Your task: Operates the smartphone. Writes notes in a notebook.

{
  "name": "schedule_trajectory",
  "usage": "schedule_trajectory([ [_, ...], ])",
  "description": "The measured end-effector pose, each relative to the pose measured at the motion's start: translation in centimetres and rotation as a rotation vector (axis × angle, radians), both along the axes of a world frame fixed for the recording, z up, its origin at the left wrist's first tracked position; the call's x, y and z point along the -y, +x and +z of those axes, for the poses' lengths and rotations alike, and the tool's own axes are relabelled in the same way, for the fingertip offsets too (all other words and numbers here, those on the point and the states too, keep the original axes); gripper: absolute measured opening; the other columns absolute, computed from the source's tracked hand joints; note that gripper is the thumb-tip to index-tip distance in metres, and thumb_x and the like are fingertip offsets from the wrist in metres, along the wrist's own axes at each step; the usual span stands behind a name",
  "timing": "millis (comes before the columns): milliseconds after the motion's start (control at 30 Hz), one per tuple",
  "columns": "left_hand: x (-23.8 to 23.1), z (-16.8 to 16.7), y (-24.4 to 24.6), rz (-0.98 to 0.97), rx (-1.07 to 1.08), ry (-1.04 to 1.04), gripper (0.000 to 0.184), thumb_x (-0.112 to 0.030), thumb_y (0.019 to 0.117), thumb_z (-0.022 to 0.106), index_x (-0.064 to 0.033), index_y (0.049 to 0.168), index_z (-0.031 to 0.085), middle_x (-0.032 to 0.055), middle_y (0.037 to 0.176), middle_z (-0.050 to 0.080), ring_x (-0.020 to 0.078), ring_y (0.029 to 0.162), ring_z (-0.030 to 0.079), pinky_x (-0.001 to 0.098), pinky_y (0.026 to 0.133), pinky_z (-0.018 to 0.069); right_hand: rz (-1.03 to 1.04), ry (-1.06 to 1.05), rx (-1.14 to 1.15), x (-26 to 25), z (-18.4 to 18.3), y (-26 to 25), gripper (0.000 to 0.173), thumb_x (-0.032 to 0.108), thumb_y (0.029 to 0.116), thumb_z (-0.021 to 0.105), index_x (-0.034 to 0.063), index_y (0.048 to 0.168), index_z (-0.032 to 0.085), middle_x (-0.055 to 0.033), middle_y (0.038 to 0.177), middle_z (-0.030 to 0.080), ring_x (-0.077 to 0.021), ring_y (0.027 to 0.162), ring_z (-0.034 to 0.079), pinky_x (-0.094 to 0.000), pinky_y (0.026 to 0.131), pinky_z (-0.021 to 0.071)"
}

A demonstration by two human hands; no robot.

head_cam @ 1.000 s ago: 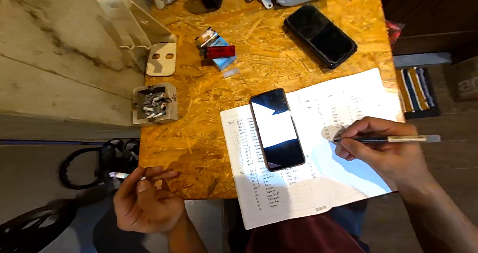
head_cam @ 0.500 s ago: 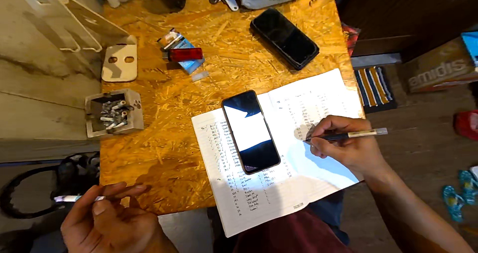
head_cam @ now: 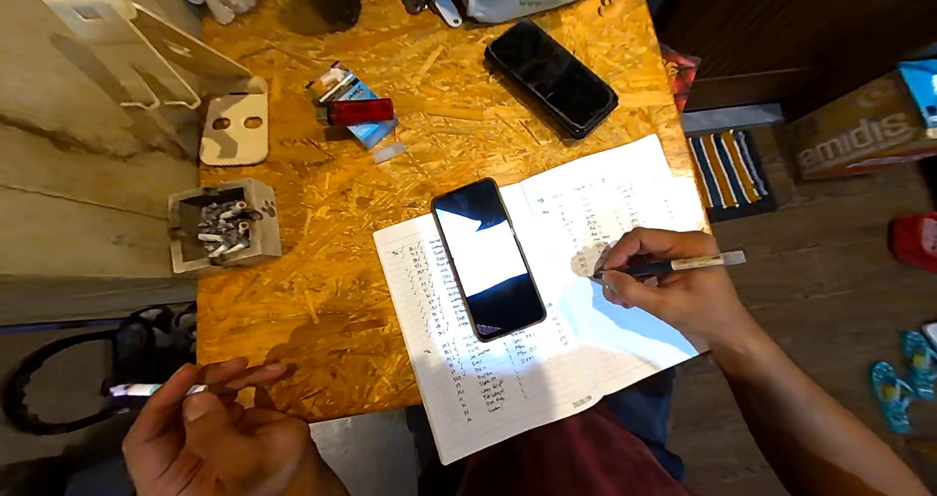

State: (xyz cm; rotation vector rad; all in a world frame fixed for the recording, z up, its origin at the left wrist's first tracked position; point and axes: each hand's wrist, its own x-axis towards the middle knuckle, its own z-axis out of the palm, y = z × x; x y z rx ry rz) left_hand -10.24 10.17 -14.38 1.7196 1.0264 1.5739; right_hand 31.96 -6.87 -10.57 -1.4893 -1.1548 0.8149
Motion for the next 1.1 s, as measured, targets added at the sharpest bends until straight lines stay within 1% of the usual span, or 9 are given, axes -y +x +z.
schedule_trajectory([
  [167, 0.0, 0.0, 0.0, -0.007, 0.01, 0.003, 0.025, -0.011, 0.1095, 0.036, -0.0014, 0.124, 0.055, 0.002, 0.1, 0.07, 0.0161, 0.079, 0.071, 0.0333, 0.074, 0.0627, -0.02, 0.007, -0.014, 0.0, 0.1, -0.1, 0.003, 0.007, 0.0877, 0.071, 0.0073, 0.089, 0.068, -0.0004, 0.077, 0.07, -0.0085, 0.06, 0.066, -0.0234, 0.052, 0.0577],
  [267, 0.0, 0.0, 0.0, -0.005, 0.004, 0.002, 0.026, -0.011, 0.1095, 0.036, -0.0011, 0.124, 0.055, 0.0017, 0.1, 0.07, 0.0157, 0.079, 0.071, 0.0333, 0.074, 0.0628, -0.018, 0.006, -0.003, 0.0, 0.0, -0.1, 0.002, 0.007, 0.0879, 0.07, 0.0073, 0.089, 0.069, -0.0002, 0.078, 0.071, -0.0076, 0.061, 0.066, -0.0222, 0.052, 0.057],
  [367, 0.1, 0.2, 0.3, 0.009, -0.007, 0.003, 0.026, -0.01, 0.1092, 0.035, 0.0, 0.124, 0.054, 0.0022, 0.099, 0.069, 0.0158, 0.078, 0.071, 0.0336, 0.073, 0.0628, -0.019, -0.001, -0.017, 0.0, 0.0, 0.0, 0.002, 0.007, 0.0885, 0.07, 0.0074, 0.089, 0.068, -0.0009, 0.077, 0.071, -0.009, 0.06, 0.066, -0.0236, 0.052, 0.0576],
  [533, 0.0, -0.1, 0.1, -0.001, 0.02, -0.002, 0.026, -0.011, 0.1094, 0.036, -0.0009, 0.124, 0.055, 0.002, 0.1, 0.07, 0.0164, 0.079, 0.071, 0.0341, 0.074, 0.0631, -0.017, -0.043, -0.021, 0.6, 0.8, 1.9, 0.002, 0.007, 0.0889, 0.071, 0.0075, 0.09, 0.069, -0.0019, 0.073, 0.071, -0.0118, 0.059, 0.068, -0.0249, 0.053, 0.0595],
  [633, 0.0, 0.1, 0.2, -0.002, 0.022, -0.015, 0.025, -0.01, 0.1088, 0.035, -0.0011, 0.123, 0.054, 0.0024, 0.1, 0.069, 0.0171, 0.08, 0.071, 0.0347, 0.074, 0.0629, 0.036, -0.059, -0.055, 0.6, 0.7, 2.8, 0.002, 0.007, 0.0898, 0.071, 0.0072, 0.091, 0.07, -0.0014, 0.073, 0.072, -0.0109, 0.059, 0.069, -0.024, 0.054, 0.0604],
  [733, 0.0, 0.0, 0.1, -0.001, 0.005, -0.018, 0.026, -0.011, 0.1093, 0.036, -0.001, 0.125, 0.053, 0.0021, 0.1, 0.07, 0.0175, 0.079, 0.071, 0.035, 0.072, 0.0634, 0.059, -0.06, -0.064, 0.5, 0.6, 3.0, 0.002, 0.008, 0.0904, 0.072, 0.0062, 0.091, 0.07, -0.0021, 0.074, 0.071, -0.0105, 0.059, 0.068, -0.0235, 0.053, 0.0595],
  [833, 0.0, 0.0, 0.1, 0.011, -0.013, -0.007, 0.025, -0.011, 0.1094, 0.036, -0.0015, 0.124, 0.054, 0.0013, 0.1, 0.069, 0.0162, 0.08, 0.071, 0.0335, 0.073, 0.0627, 0.059, -0.062, -0.042, 0.4, 0.5, 2.9, 0.002, 0.008, 0.0902, 0.072, 0.0063, 0.092, 0.07, -0.0012, 0.074, 0.071, -0.0096, 0.059, 0.068, -0.0228, 0.052, 0.059],
  [967, -0.2, -0.9, -0.9, 0.0, -0.016, -0.02, 0.025, -0.012, 0.1096, 0.037, -0.0016, 0.126, 0.054, 0.0028, 0.102, 0.069, 0.0179, 0.081, 0.071, 0.036, 0.075, 0.0627, 0.056, -0.063, -0.033, 0.6, 0.5, 3.0, 0.003, 0.008, 0.0898, 0.072, 0.0067, 0.091, 0.07, -0.0011, 0.074, 0.071, -0.0104, 0.059, 0.068, -0.0236, 0.053, 0.0589],
  [1100, -0.1, -0.5, -0.4, 0.013, -0.006, -0.029, 0.025, -0.01, 0.1092, 0.036, 0.0001, 0.126, 0.052, 0.0034, 0.101, 0.069, 0.018, 0.081, 0.071, 0.0349, 0.074, 0.0628, 0.028, -0.074, -0.019, 0.5, 0.5, 2.8, 0.003, 0.009, 0.0903, 0.071, 0.0068, 0.091, 0.07, -0.0014, 0.072, 0.07, -0.0106, 0.057, 0.067, -0.0237, 0.051, 0.0585],
])
